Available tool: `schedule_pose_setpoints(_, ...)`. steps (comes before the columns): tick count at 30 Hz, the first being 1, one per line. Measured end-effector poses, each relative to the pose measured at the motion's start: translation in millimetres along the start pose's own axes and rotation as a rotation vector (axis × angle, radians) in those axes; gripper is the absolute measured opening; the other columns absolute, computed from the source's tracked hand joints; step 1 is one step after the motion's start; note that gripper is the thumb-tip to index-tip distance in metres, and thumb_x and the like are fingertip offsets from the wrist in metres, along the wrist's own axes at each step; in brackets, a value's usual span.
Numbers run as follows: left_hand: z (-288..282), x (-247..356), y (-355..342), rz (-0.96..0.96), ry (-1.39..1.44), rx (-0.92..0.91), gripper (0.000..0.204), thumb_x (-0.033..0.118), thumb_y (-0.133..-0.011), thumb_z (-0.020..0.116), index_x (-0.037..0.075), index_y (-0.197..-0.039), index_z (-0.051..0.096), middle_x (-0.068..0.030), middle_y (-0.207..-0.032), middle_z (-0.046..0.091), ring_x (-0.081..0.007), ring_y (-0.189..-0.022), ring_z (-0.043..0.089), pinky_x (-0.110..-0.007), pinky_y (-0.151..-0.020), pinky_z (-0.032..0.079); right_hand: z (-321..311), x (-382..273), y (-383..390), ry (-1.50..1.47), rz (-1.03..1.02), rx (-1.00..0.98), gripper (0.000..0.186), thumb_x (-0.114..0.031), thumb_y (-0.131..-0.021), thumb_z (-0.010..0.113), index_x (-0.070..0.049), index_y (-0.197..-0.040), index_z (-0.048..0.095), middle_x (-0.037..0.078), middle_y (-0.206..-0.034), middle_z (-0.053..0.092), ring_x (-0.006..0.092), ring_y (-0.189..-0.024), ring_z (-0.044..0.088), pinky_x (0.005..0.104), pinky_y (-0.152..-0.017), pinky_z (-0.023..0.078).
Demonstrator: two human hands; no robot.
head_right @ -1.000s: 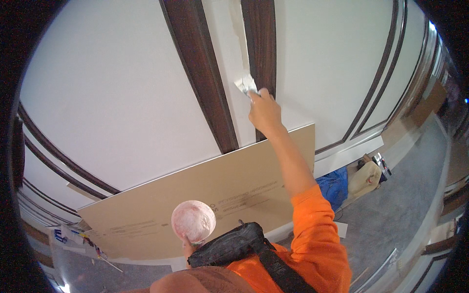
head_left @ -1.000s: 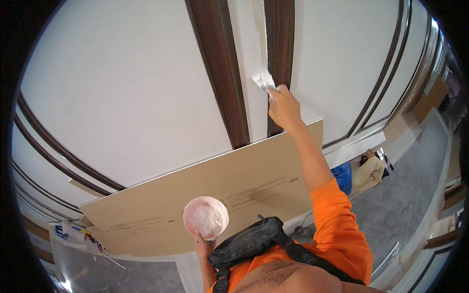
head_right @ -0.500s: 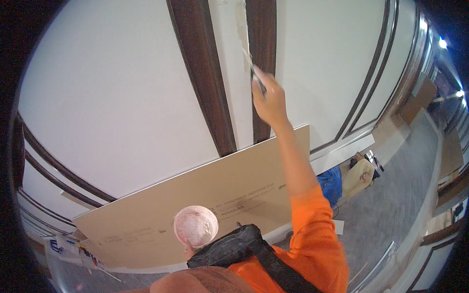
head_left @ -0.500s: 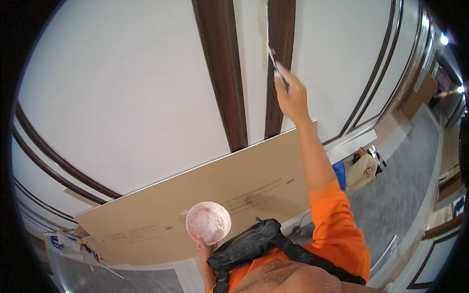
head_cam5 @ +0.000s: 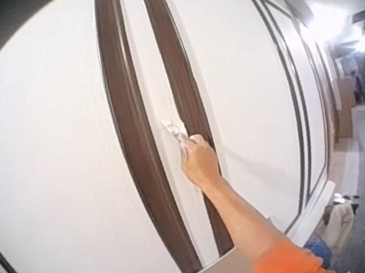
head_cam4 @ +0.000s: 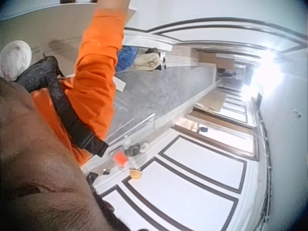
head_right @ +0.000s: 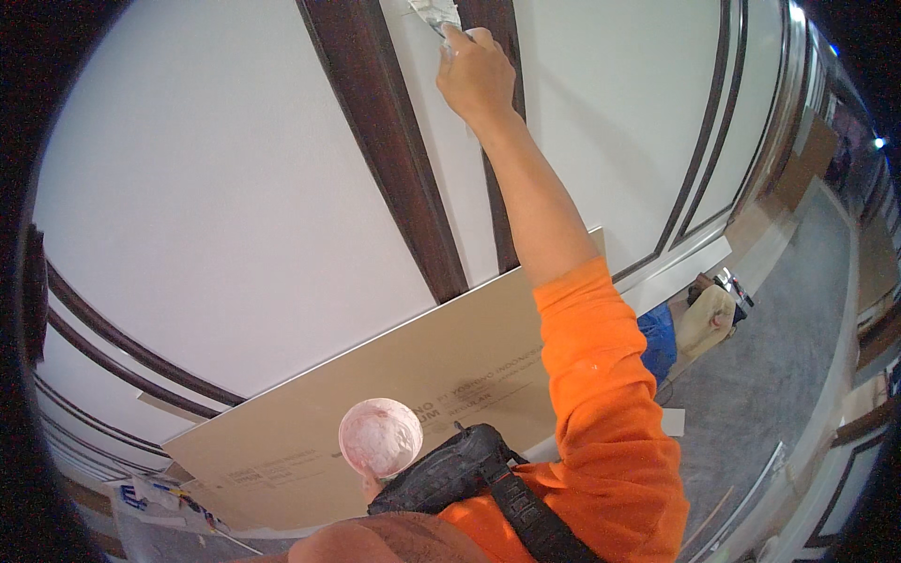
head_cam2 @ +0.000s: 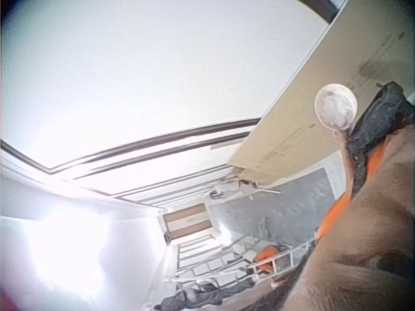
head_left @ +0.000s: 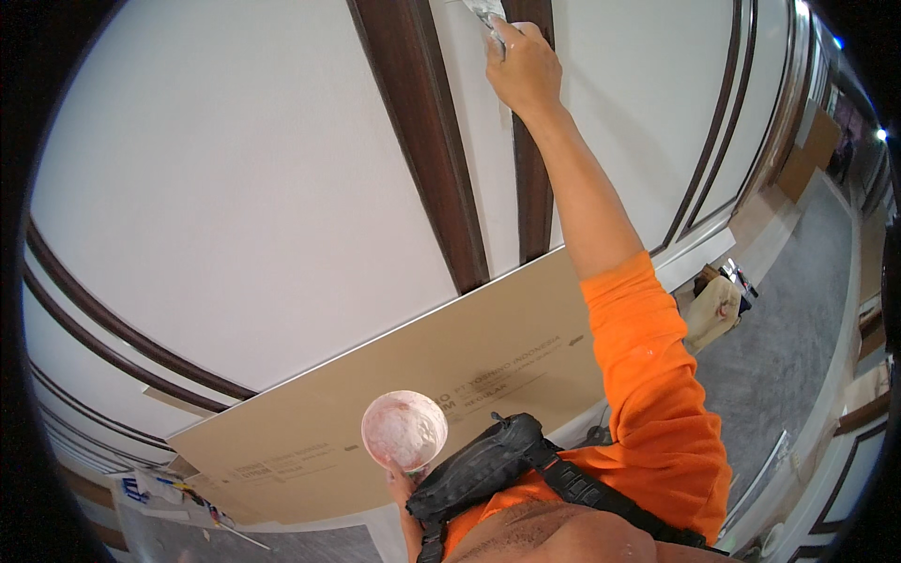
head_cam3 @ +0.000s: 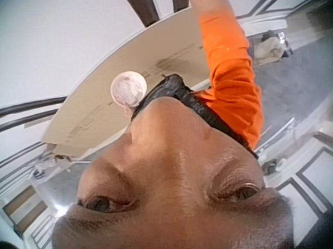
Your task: The person applies joint compound to the seams of a ceiling using a putty knife. They scoop the compound from a small bucket and spread it along the joints between ceiling panels. Later, they mix more compound in the bucket and continue the application.
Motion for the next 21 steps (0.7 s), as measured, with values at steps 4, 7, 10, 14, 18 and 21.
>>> schedule_pose_setpoints(4,-6,-7,-10,-0.013,0.077,0.012,0.074,0.06,-0.102,0.057,-0.005,-0.135,0.049,-0.0231,-0.123,0.064,-0.0353,-0.094,0.072,-0.047,-0.069,0.067,2,3,13,0.033,0.011,-0.013,0.034,-0.026,-0.1,0.063,-0.016,-0.132,0.072,0.01,-0.119,0.068,0.0328,-0.108,0.068,0.0456,-0.092,0.055)
schedule_pose_setpoints(7,-23,-22,-27,-0.016,0.032,0.088,0.074,0.06,-0.102,0.057,-0.004,-0.137,0.047,-0.0232,-0.127,0.062,-0.0374,-0.097,0.072,-0.048,-0.07,0.068,5,0,25,0.042,0.023,-0.037,0.034,-0.024,-0.101,0.063,-0.016,-0.133,0.071,0.011,-0.12,0.068,0.0337,-0.108,0.067,0.0461,-0.092,0.055)
schedule_pose_setpoints(10,-32,-31,-37,-0.035,0.039,0.049,0.077,0.062,-0.1,0.059,-0.002,-0.14,0.046,-0.0224,-0.129,0.062,-0.0389,-0.098,0.072,-0.049,-0.071,0.068,4,0,39,0.029,0.042,-0.067,0.035,-0.023,-0.101,0.064,-0.015,-0.134,0.07,0.012,-0.12,0.068,0.0342,-0.109,0.067,0.0464,-0.092,0.055)
schedule_pose_setpoints(14,-23,-28,-41,-0.069,0.069,0.005,0.08,0.064,-0.099,0.06,-0.001,-0.143,0.045,-0.023,-0.13,0.062,-0.0396,-0.1,0.072,-0.05,-0.072,0.068,3,10,59,0.025,0.055,-0.085,0.035,-0.022,-0.1,0.064,-0.015,-0.134,0.07,0.012,-0.122,0.067,0.0346,-0.109,0.067,0.0468,-0.092,0.055)
schedule_pose_setpoints(18,-15,-29,-42,-0.059,0.091,0.005,0.079,0.064,-0.099,0.059,-0.001,-0.142,0.046,-0.024,-0.128,0.063,-0.0391,-0.099,0.072,-0.05,-0.072,0.067,-4,17,83,-0.002,0.06,-0.166,0.038,-0.02,-0.099,0.064,-0.014,-0.137,0.066,0.014,-0.122,0.064,0.039,-0.106,0.066,0.0525,-0.089,0.055)
schedule_pose_setpoints(21,-19,-23,-36,-0.021,0.085,0.046,0.078,0.063,-0.1,0.059,-0.003,-0.139,0.048,-0.0241,-0.123,0.065,-0.038,-0.096,0.073,-0.048,-0.071,0.067,-14,10,106,0.014,0.116,-0.244,0.036,-0.019,-0.098,0.064,-0.014,-0.134,0.068,0.015,-0.121,0.066,0.0379,-0.105,0.068,0.05,-0.089,0.056)
Point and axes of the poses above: each hand's wrist, its own y-axis away from the middle knuckle, its own z-axis out of the palm, x = y × z, the point moved 3 cm from there along -y, towards the middle knuckle
